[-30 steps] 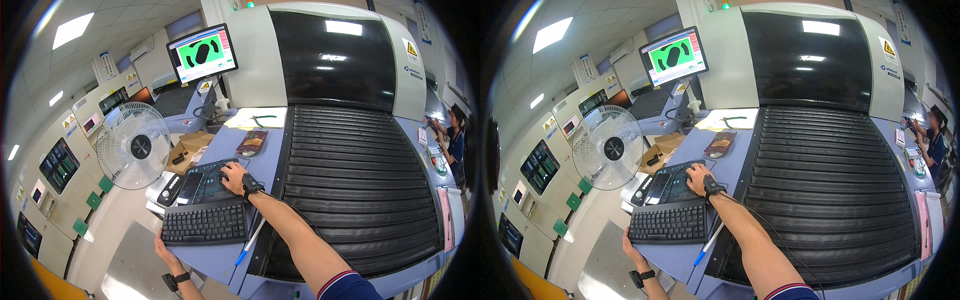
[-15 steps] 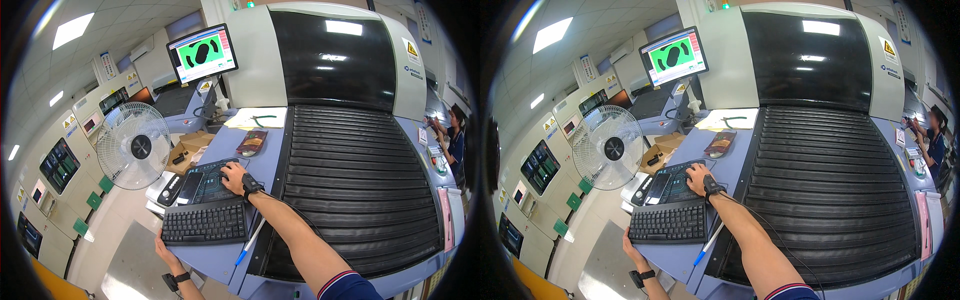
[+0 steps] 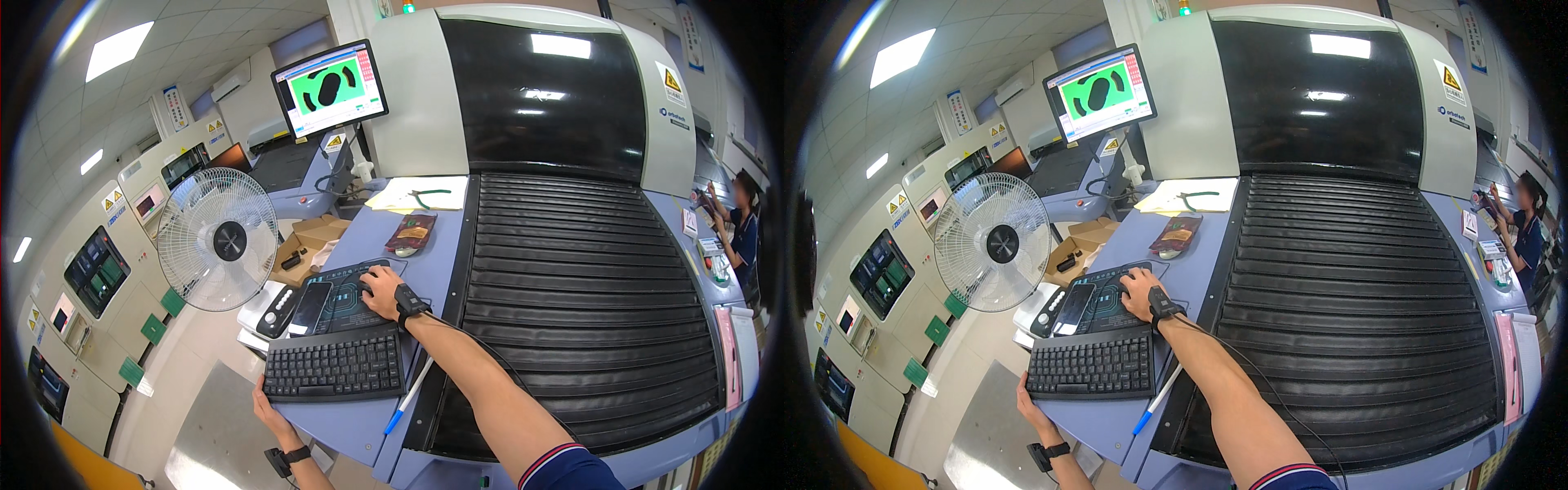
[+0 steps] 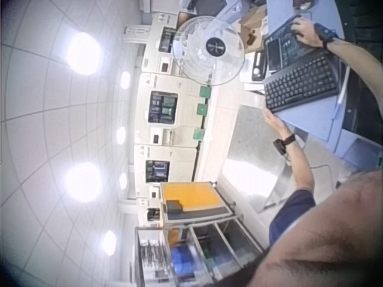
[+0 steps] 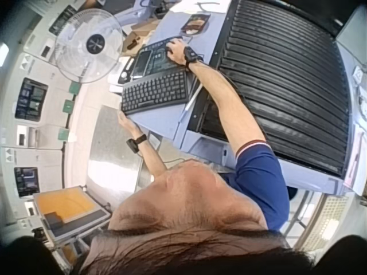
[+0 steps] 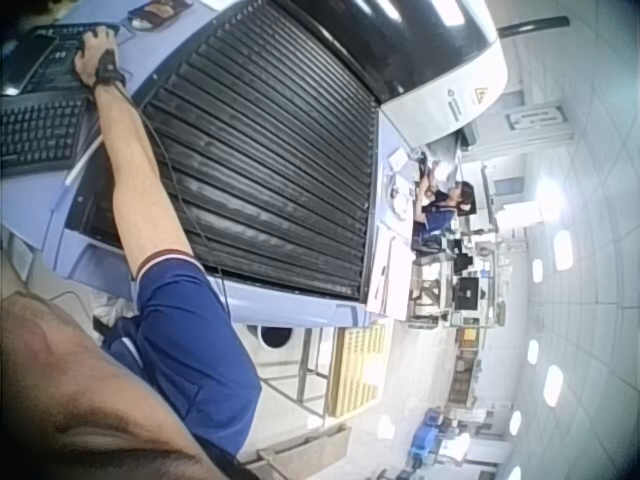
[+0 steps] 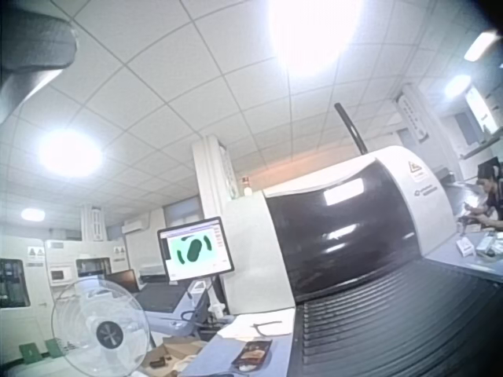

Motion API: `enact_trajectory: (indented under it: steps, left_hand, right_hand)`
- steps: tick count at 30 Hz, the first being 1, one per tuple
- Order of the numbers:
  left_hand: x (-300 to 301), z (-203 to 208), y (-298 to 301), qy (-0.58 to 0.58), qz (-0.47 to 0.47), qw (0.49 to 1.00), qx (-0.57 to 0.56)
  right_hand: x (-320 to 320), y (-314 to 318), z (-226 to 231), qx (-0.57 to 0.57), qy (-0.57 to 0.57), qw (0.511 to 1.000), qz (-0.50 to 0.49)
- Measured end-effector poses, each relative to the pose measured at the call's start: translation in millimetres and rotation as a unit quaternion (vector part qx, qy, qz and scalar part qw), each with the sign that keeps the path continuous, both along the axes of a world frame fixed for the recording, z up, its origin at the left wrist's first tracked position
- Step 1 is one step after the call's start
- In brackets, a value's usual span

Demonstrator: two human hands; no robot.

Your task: Inspecting and marking a sheet of circuit boards using a specialized computer system and a pen.

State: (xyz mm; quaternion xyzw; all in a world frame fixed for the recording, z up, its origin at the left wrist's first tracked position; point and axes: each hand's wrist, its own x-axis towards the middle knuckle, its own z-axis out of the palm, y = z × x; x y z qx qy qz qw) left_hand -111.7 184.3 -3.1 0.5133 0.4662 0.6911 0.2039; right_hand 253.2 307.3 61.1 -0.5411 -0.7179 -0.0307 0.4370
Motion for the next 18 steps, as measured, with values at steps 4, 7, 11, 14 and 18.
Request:
enact_trajectory:
  steps: [4, 7, 11, 14, 18]
  left_hand:
    - [-0.8, -0.8, -0.3, -0.004, -0.01, 1.0, 0.002]
    - [-1.9, -1.2, -0.3, 0.013, -0.01, 1.0, 0.009]
    - [-2.7, -2.7, 0.8, 0.0, -0.009, 1.0, -0.001]
    - [-2.9, -4.0, 1.5, -0.009, -0.011, 1.0, -0.001]
    - [-2.3, -4.2, 1.8, -0.014, -0.012, 1.0, 0.001]
  right_hand:
    - [0.2, 0.2, -0.5, -0.001, 0.003, 1.0, 0.001]
    - [0.3, 0.6, -0.6, 0.001, 0.0, 1.0, 0.001]
    - [0.6, 0.4, -0.6, -0.005, -0.003, 1.0, -0.002]
    - [0.6, 0.4, -0.4, -0.006, -0.002, 1.0, -0.002]
    - [0.4, 0.9, -0.5, -0.007, -0.001, 1.0, 0.001]
